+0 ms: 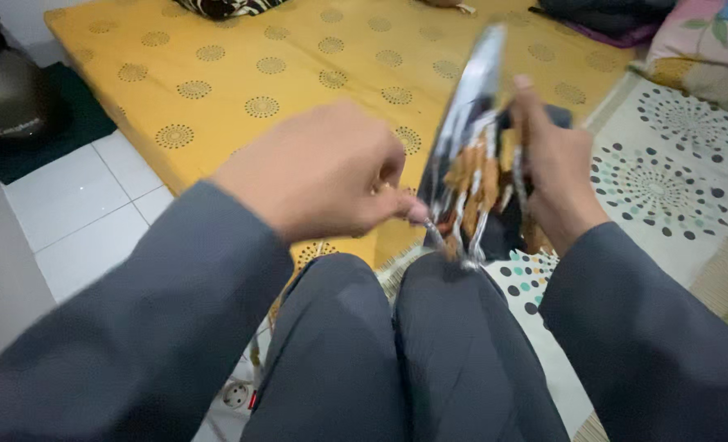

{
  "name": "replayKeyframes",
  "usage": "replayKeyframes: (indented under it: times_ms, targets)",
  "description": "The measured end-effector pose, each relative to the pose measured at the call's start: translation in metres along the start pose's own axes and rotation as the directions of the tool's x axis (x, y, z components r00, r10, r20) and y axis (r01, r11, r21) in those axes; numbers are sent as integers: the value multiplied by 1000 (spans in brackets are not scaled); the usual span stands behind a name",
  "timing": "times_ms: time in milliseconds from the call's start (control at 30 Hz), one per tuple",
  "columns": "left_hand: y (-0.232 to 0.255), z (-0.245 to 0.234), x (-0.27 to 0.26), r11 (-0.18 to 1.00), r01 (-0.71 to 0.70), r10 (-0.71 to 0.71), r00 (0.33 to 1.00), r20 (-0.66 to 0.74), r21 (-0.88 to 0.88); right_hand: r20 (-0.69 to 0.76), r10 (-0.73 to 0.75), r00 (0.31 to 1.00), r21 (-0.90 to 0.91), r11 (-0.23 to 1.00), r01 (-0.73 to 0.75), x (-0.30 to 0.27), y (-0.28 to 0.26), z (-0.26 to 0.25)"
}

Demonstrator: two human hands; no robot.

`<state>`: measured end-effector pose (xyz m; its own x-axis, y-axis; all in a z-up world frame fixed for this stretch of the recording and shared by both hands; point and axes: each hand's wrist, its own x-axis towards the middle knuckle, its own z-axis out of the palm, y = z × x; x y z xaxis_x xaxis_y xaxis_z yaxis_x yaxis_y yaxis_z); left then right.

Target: The person wraps the cord of a power adapter and then wraps the cord around an iron before placing both items into a drawer.

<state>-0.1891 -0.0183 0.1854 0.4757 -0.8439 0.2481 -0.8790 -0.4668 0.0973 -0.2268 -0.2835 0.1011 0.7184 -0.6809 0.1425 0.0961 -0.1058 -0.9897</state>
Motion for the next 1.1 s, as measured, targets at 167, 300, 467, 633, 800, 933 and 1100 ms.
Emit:
replayKeyframes:
  times_ms: [167, 300, 467, 633, 800, 933, 1100]
  targets:
    - [-26, -20, 35, 976, -158, 181, 972, -152, 151, 348, 158, 924, -197, 976, -92, -28, -16, 19]
    - [-62, -18, 56, 981, -89, 124, 971, -202, 173, 548, 243, 801, -168, 969, -179, -51, -19, 22]
    - [-99, 7, 80, 982, 36, -49, 996, -68, -187, 534, 336, 776, -309, 932, -191, -57, -16, 15]
    - [-109, 81, 90, 841, 119, -80, 992, 96, -528, 613, 229, 756, 34, 948, -315, -61, -2, -4]
    - [-111, 174, 54, 615, 396, -339, 914, 225, -682, 493, 93, 865, 316, 907, -277, -56, -17, -6]
    - [-99, 229, 0, 387, 334, -319, 923, 215, -859, 367, 34, 930, 488, 844, -223, -48, -34, 0]
    - [-50, 198, -37, 541, 254, -286, 952, 108, -802, 350, -19, 936, 698, 672, -247, -19, -16, -5]
